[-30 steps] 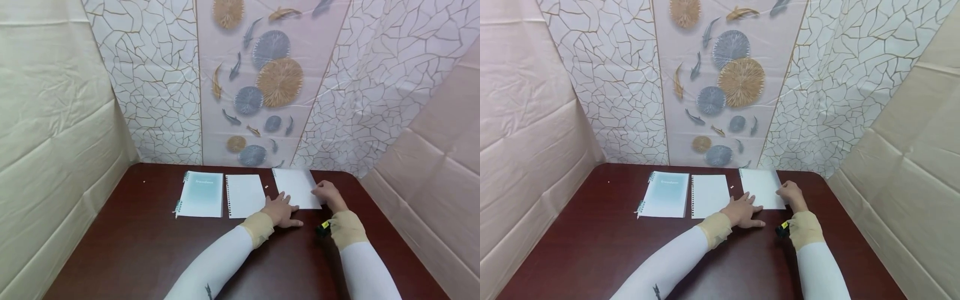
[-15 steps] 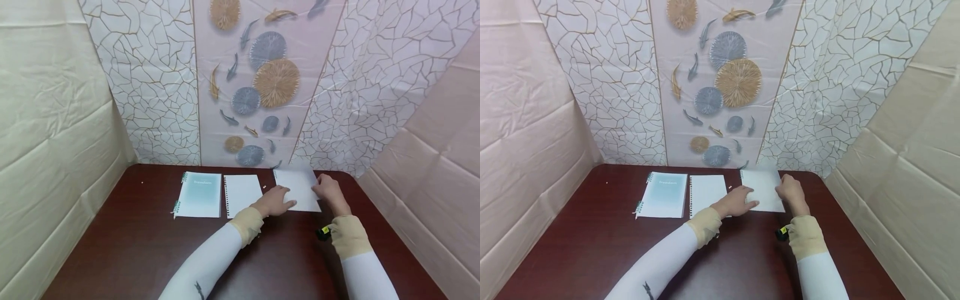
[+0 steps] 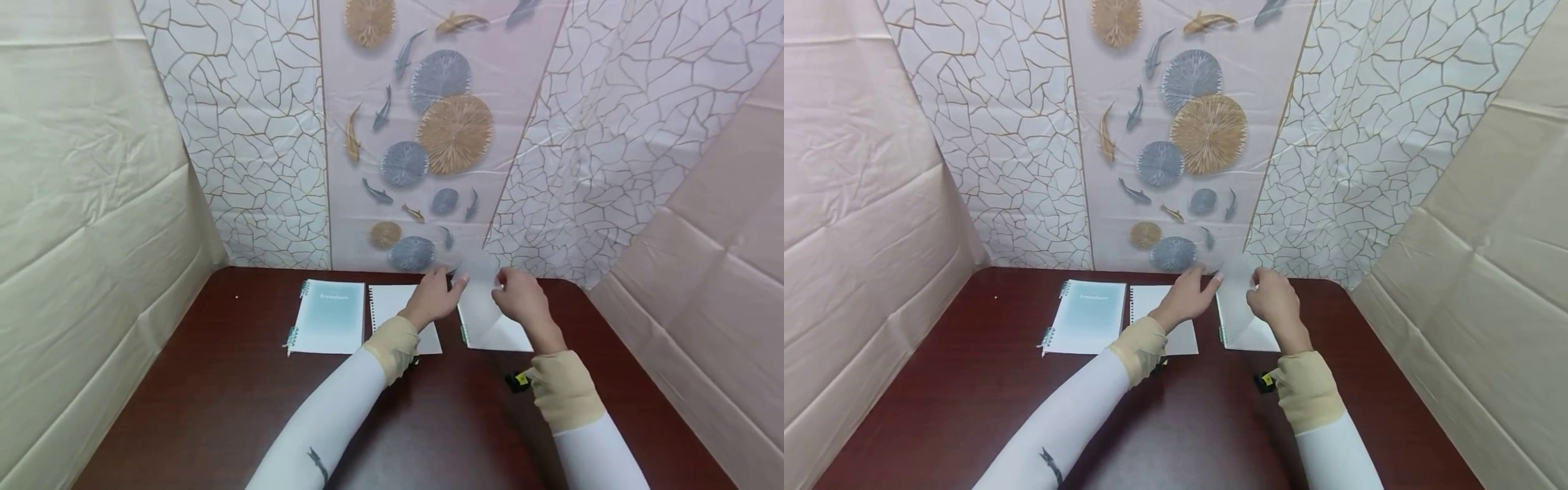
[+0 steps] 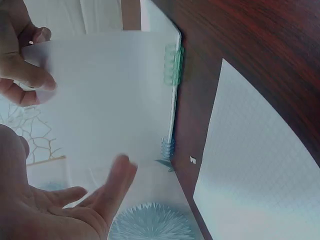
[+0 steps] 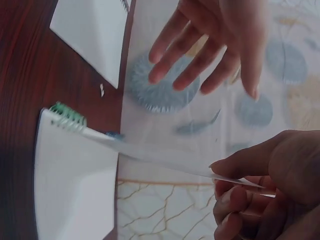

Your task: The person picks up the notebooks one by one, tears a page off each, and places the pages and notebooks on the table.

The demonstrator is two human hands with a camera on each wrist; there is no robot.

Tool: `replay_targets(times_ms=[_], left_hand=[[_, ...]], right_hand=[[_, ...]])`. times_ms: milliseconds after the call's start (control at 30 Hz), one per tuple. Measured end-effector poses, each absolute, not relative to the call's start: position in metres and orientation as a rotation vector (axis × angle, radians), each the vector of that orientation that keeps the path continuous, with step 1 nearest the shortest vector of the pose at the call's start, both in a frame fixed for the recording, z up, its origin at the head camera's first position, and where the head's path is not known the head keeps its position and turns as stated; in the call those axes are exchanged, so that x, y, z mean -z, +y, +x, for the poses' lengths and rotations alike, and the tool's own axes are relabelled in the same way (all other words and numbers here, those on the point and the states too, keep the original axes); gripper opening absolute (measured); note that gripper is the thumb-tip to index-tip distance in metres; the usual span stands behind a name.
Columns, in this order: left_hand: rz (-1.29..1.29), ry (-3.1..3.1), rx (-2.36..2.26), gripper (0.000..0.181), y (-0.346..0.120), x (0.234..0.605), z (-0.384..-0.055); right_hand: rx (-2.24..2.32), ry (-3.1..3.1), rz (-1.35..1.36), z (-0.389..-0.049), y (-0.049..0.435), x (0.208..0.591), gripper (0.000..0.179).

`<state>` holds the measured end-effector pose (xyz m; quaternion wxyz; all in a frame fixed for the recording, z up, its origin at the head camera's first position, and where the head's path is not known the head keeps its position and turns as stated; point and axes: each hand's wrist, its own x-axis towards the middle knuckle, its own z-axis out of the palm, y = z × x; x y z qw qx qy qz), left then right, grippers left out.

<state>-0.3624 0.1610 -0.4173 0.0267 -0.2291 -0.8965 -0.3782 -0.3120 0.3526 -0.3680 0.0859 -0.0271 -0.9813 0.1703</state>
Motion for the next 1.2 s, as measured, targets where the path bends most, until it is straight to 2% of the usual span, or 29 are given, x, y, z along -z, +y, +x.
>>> replay_targets(times_ms=[367,533,800,900,1067,1200], left_hand=[[-0.675,-2.811,1.416,0.081,0.148,0.409,-0.368],[-0.608,-2.793,1.582,0.077,0.145,0.403,-0.374],[-0.581,-2.824,1.511,0.076,0.134,0.397,-0.373],[-0.602,-2.816,1.494,0.073,0.131,0.398,-0.376],[-0.636,-2.798,1.51,0.056,0.128,0.399,-0.379],[-0.63,-2.797,1.513,0.044,0.125,0.4,-0.38]], right_hand=[[-0.453,-2.895,0.053,-0.305,0.3,0.368,0.036],[-0.473,-2.874,0.151,-0.306,0.279,0.375,0.034],[-0.488,-2.872,0.202,-0.305,0.265,0.386,0.037],[-0.483,-2.861,0.214,-0.304,0.262,0.388,0.036],[-0.491,-2.871,0.206,-0.302,0.257,0.389,0.038],[-0.508,-2.913,0.197,-0.301,0.254,0.39,0.047]])
